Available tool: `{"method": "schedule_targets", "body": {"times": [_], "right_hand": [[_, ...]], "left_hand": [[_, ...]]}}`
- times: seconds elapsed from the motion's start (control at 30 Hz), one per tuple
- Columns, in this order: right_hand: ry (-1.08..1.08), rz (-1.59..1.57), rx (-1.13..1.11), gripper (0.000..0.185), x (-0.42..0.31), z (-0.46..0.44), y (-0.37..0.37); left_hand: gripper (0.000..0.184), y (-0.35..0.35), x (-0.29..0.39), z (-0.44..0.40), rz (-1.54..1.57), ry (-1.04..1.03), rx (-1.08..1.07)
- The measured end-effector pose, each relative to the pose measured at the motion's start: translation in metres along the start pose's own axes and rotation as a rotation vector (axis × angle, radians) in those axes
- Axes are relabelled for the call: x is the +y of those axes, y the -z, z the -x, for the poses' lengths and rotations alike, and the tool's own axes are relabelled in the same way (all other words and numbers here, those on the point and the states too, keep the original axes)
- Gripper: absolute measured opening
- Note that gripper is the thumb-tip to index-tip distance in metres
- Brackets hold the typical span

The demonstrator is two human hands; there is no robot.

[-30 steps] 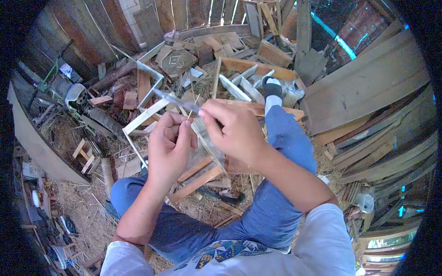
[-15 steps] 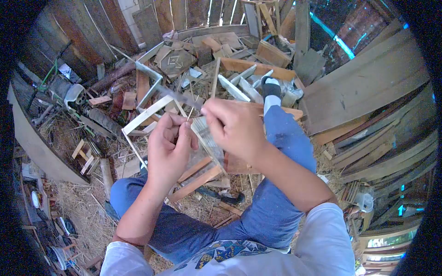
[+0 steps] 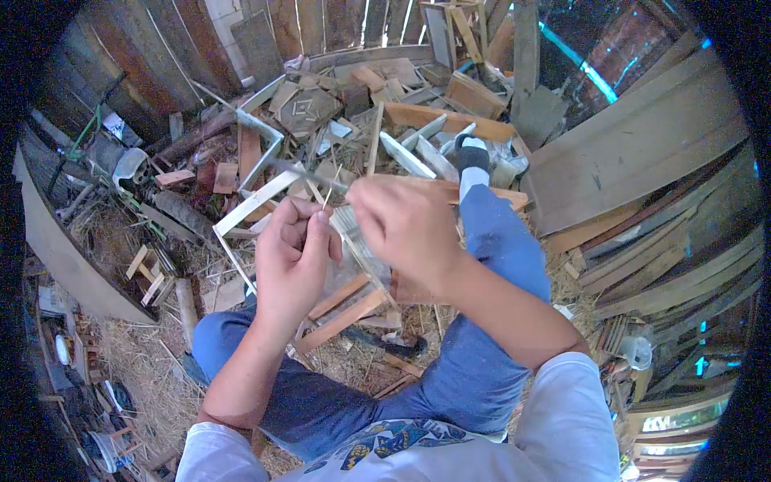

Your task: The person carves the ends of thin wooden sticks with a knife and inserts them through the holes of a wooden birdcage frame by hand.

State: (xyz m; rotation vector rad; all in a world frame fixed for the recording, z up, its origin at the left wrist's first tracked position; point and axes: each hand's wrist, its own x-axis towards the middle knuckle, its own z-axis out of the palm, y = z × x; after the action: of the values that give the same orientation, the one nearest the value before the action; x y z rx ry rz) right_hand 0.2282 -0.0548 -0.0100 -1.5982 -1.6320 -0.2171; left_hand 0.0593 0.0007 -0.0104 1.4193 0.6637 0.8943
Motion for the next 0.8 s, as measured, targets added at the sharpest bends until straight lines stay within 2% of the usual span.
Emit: {"method": "schedule_targets", "body": {"times": [0.07, 0.2, 0.37, 0.47, 0.57, 0.63, 0.73, 0.77, 0.8], "right_hand": [[0.068, 0.045, -0.117, 0.007, -0.008, 0.006, 0.003], [0.031, 0.054, -0.037, 0.008, -0.001, -0.002, 0.003], [0.119, 0.061, -0.087, 0.007, -0.011, 0.001, 0.004], [0.031, 0.058, -0.017, 0.008, -0.006, 0.000, 0.002], [0.140, 0.091, -0.147, 0.009, -0.009, 0.005, 0.000], [0.097, 0.010, 0.003, 0.011, 0.002, 0.000, -0.006], [0.161, 0.033, -0.006, 0.010, -0.003, -0.001, 0.000], [0.130, 0.037, -0.104, 0.009, -0.009, 0.007, 0.001], [0.132, 0.036, -0.102, 0.009, -0.008, 0.004, 0.001]], "left_hand": [[0.007, 0.000, 0.000, -0.002, 0.023, -0.003, -0.005], [0.009, 0.002, 0.005, 0.001, 0.020, 0.031, -0.008], [0.011, 0.004, 0.007, 0.000, 0.034, 0.061, -0.012], [0.012, 0.007, 0.008, 0.001, 0.017, 0.049, -0.012], [0.012, 0.008, 0.003, -0.001, -0.009, 0.043, 0.005], [0.010, 0.007, 0.007, -0.002, 0.036, 0.042, 0.025], [0.007, 0.008, 0.006, 0.001, 0.005, 0.012, 0.036], [0.007, 0.007, 0.006, -0.001, 0.005, 0.005, 0.035], [0.007, 0.007, 0.005, -0.002, -0.011, 0.006, 0.039]]}}
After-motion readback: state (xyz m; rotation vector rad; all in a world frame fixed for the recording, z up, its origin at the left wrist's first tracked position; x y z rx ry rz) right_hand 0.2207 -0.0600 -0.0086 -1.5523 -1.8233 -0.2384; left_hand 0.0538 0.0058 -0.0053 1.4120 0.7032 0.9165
